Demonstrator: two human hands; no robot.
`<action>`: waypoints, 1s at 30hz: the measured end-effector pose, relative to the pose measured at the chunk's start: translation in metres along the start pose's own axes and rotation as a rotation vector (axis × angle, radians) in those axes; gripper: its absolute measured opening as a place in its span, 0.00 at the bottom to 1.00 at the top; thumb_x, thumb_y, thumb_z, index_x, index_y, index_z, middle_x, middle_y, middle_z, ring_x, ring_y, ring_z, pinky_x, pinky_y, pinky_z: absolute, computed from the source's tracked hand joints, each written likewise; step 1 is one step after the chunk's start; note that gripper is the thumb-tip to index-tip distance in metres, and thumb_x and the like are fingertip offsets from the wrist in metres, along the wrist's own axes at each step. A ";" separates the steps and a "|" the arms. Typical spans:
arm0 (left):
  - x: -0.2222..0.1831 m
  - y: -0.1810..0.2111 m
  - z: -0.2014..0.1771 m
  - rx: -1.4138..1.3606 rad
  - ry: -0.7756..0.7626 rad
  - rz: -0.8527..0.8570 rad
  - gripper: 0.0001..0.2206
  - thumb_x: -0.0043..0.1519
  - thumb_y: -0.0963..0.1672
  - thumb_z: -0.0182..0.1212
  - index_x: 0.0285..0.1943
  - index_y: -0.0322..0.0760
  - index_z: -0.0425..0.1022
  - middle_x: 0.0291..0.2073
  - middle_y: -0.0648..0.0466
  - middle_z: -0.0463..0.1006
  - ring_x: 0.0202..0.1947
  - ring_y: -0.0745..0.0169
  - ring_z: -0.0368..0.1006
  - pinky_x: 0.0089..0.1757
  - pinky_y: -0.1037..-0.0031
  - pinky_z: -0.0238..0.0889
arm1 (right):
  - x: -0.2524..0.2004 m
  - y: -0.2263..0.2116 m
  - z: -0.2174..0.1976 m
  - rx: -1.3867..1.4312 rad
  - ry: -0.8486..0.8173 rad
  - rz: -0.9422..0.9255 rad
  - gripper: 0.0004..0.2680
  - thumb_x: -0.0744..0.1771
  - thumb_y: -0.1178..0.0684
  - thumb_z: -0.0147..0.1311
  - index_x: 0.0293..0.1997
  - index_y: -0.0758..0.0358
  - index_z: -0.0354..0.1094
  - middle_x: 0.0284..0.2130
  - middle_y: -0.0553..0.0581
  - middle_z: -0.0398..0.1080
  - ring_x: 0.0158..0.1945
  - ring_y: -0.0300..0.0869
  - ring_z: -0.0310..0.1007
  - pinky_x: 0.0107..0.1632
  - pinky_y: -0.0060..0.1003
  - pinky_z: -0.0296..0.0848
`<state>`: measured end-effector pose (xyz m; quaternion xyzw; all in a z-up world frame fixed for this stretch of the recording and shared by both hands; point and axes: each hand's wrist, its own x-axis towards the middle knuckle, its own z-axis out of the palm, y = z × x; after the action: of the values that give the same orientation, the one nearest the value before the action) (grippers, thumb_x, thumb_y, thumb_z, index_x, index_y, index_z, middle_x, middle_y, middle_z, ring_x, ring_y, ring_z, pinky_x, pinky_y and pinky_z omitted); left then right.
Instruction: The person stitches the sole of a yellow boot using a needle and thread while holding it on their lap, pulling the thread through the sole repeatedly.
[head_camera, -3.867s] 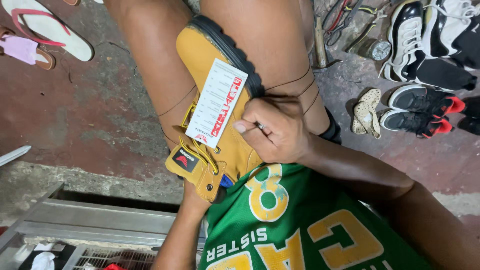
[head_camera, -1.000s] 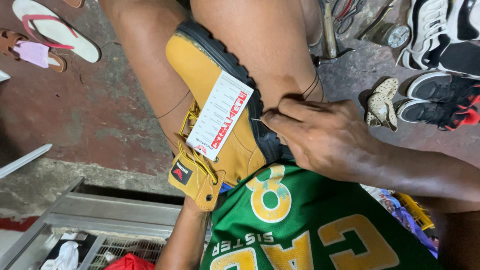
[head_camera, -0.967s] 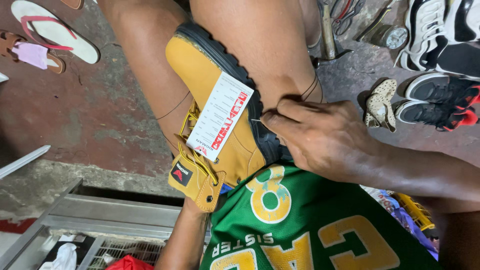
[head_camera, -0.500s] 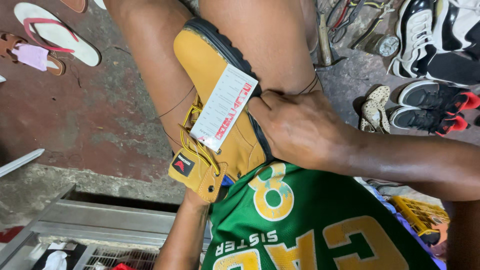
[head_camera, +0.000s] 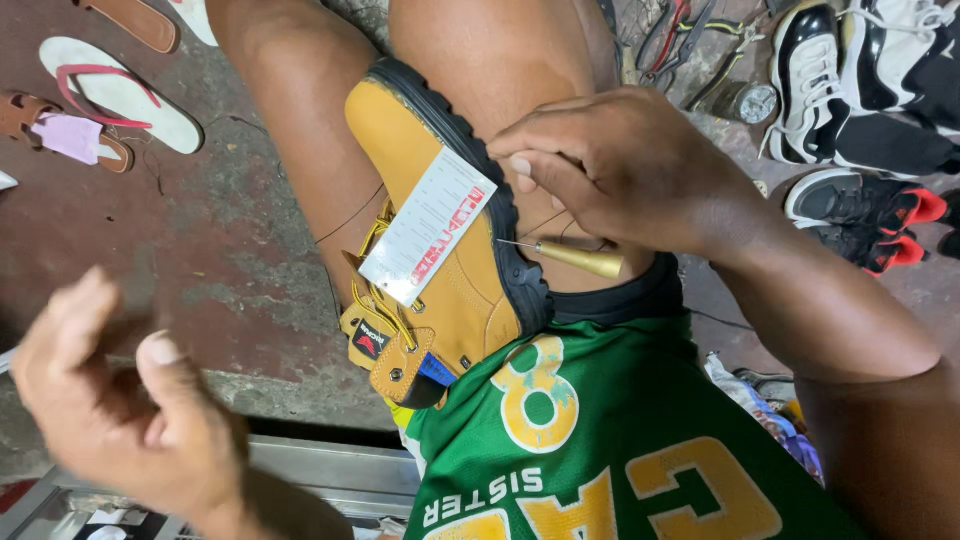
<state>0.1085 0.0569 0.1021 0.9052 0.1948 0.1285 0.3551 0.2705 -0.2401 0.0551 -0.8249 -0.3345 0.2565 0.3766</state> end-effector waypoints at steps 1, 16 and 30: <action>0.013 0.006 0.014 0.014 -0.005 0.204 0.22 0.73 0.51 0.50 0.58 0.25 0.70 0.56 0.38 0.72 0.45 0.59 0.68 0.41 0.74 0.61 | 0.001 -0.001 0.001 0.012 0.024 -0.066 0.09 0.70 0.56 0.50 0.52 0.66 0.73 0.42 0.62 0.77 0.43 0.50 0.79 0.46 0.42 0.75; 0.088 0.001 0.159 -0.498 -0.552 0.554 0.21 0.74 0.49 0.41 0.42 0.38 0.81 0.32 0.56 0.79 0.36 0.58 0.68 0.49 0.68 0.55 | -0.048 0.003 0.019 0.606 -0.042 0.245 0.17 0.71 0.57 0.45 0.70 0.63 0.57 0.56 0.58 0.76 0.46 0.38 0.81 0.51 0.34 0.78; 0.088 0.010 0.155 -0.381 -0.633 0.840 0.16 0.76 0.52 0.49 0.53 0.45 0.83 0.39 0.59 0.83 0.45 0.60 0.77 0.62 0.59 0.58 | -0.058 -0.013 0.010 0.398 -0.146 0.222 0.30 0.63 0.35 0.60 0.68 0.63 0.56 0.42 0.62 0.78 0.43 0.48 0.83 0.46 0.44 0.79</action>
<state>0.2470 -0.0031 0.0064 0.8192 -0.3256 0.0140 0.4719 0.2219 -0.2730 0.0697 -0.7455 -0.2108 0.4162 0.4760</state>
